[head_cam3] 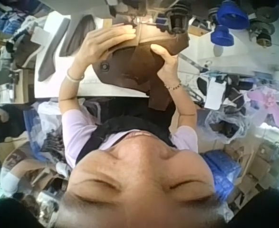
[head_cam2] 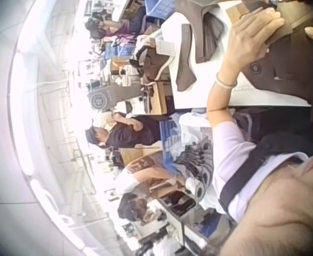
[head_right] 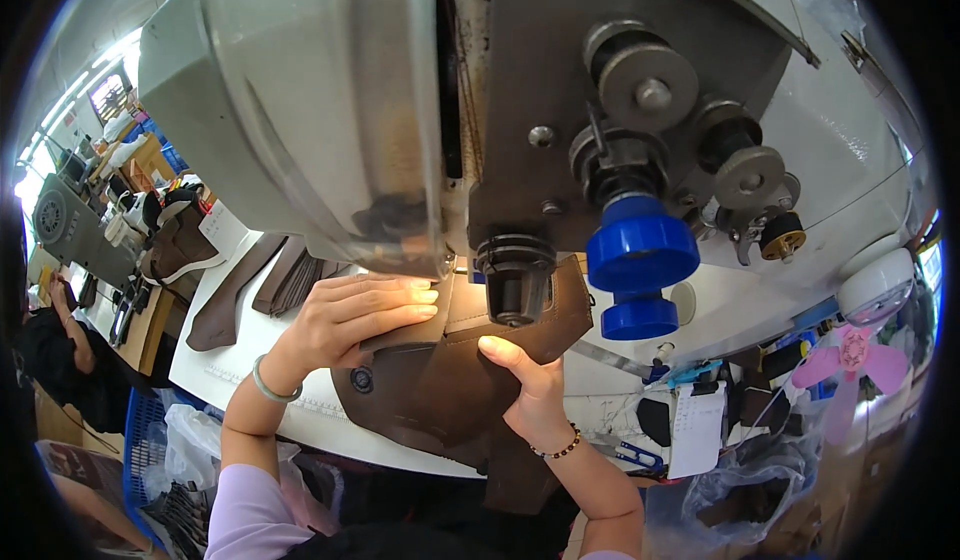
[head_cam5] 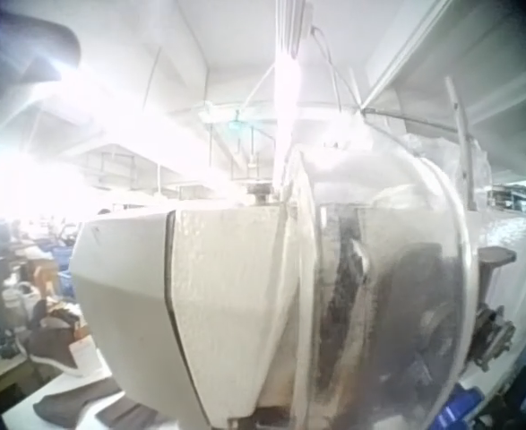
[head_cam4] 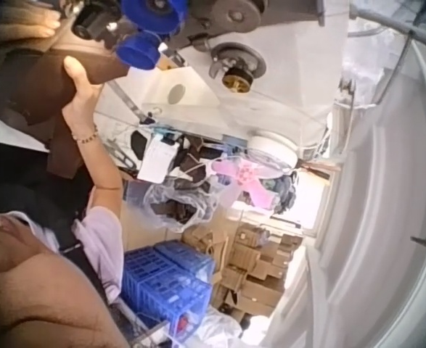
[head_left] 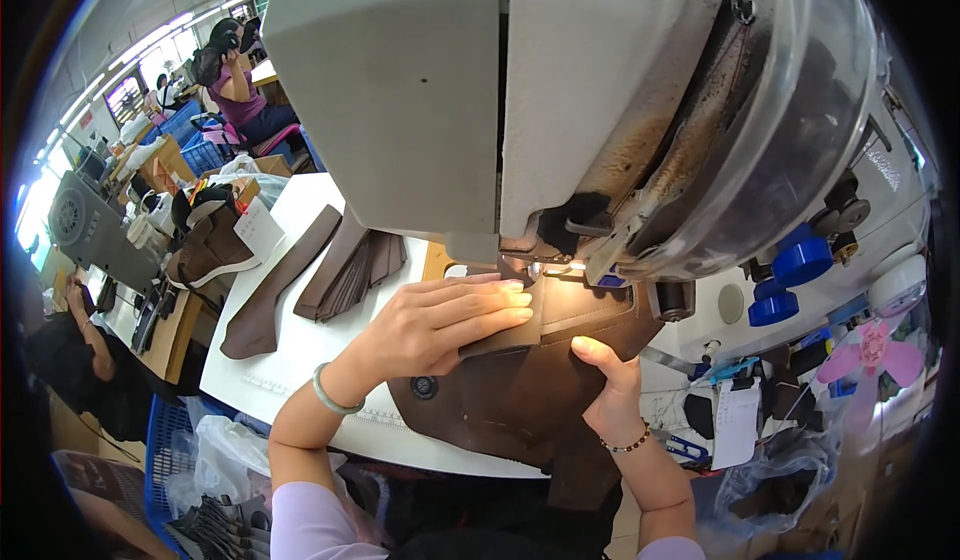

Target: The recorder is using an industrial sewing machine to stitch leather components for a shoe upper.

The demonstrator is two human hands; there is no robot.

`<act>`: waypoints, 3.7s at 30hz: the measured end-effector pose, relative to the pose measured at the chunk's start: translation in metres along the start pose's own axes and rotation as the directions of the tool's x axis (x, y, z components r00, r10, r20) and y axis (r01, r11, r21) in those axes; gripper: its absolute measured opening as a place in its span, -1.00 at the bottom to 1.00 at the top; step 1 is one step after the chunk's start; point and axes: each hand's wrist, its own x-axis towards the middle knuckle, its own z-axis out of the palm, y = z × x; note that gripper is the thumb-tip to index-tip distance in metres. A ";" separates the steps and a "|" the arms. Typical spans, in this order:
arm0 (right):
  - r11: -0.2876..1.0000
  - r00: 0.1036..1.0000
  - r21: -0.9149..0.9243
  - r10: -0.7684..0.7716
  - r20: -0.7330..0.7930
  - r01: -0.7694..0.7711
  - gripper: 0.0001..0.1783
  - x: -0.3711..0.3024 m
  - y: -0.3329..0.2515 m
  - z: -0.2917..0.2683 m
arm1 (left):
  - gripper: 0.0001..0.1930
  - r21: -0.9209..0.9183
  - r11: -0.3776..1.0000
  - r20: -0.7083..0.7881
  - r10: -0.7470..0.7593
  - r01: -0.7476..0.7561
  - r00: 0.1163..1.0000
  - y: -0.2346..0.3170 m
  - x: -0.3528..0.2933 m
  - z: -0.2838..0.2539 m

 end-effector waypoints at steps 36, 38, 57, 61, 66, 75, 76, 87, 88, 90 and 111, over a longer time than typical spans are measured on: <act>0.996 0.999 -0.074 -0.039 0.023 0.041 -0.63 0.006 -0.002 0.002 | -0.55 0.309 0.951 0.052 0.010 -0.026 0.999 0.026 0.004 -0.004; 0.996 0.998 -0.078 -0.042 0.043 0.045 -0.61 0.007 -0.001 0.001 | -0.55 0.306 0.952 0.048 0.013 -0.027 0.999 0.025 0.003 -0.003; 0.993 0.997 -0.089 -0.078 -0.007 0.077 -0.53 0.006 0.002 0.005 | -0.57 0.284 0.957 0.074 0.031 -0.051 0.997 0.024 0.004 -0.004; 0.995 0.996 -0.061 -0.080 0.029 0.082 -0.50 0.007 0.001 0.001 | -0.58 0.267 0.963 0.043 0.038 -0.048 0.998 0.024 0.006 -0.003; 0.994 0.997 -0.084 -0.065 0.030 0.067 -0.46 0.009 0.002 -0.004 | -0.59 0.262 0.965 0.020 0.003 -0.008 1.000 0.024 0.006 -0.004; 0.989 0.996 -0.128 -0.069 0.059 0.076 -0.48 0.010 0.001 -0.005 | -0.57 0.257 0.966 0.002 0.004 -0.004 1.000 0.023 0.006 -0.002; 0.989 0.993 -0.121 -0.080 0.085 0.090 -0.49 0.010 0.001 -0.005 | -0.57 0.258 0.966 0.004 0.005 -0.006 1.000 0.023 0.006 -0.002; 0.990 0.997 -0.134 -0.041 0.061 0.049 -0.52 0.014 -0.001 -0.009 | -0.66 0.244 0.970 -0.038 -0.001 0.010 0.999 0.021 0.010 0.000; 0.992 1.000 -0.122 -0.021 -0.001 0.021 -0.57 0.012 -0.001 -0.014 | -0.66 0.241 0.971 -0.033 0.000 0.008 0.999 0.021 0.010 0.000; 0.994 0.998 -0.106 -0.002 -0.067 -0.005 -0.62 0.006 0.000 -0.027 | -0.69 0.253 0.967 -0.035 -0.007 0.016 0.999 0.023 0.010 0.000; -0.488 0.224 -0.275 -0.163 0.961 0.828 -0.73 0.017 -0.034 -0.008 | -0.78 0.178 0.977 -0.137 -0.096 0.120 0.986 0.019 0.015 0.005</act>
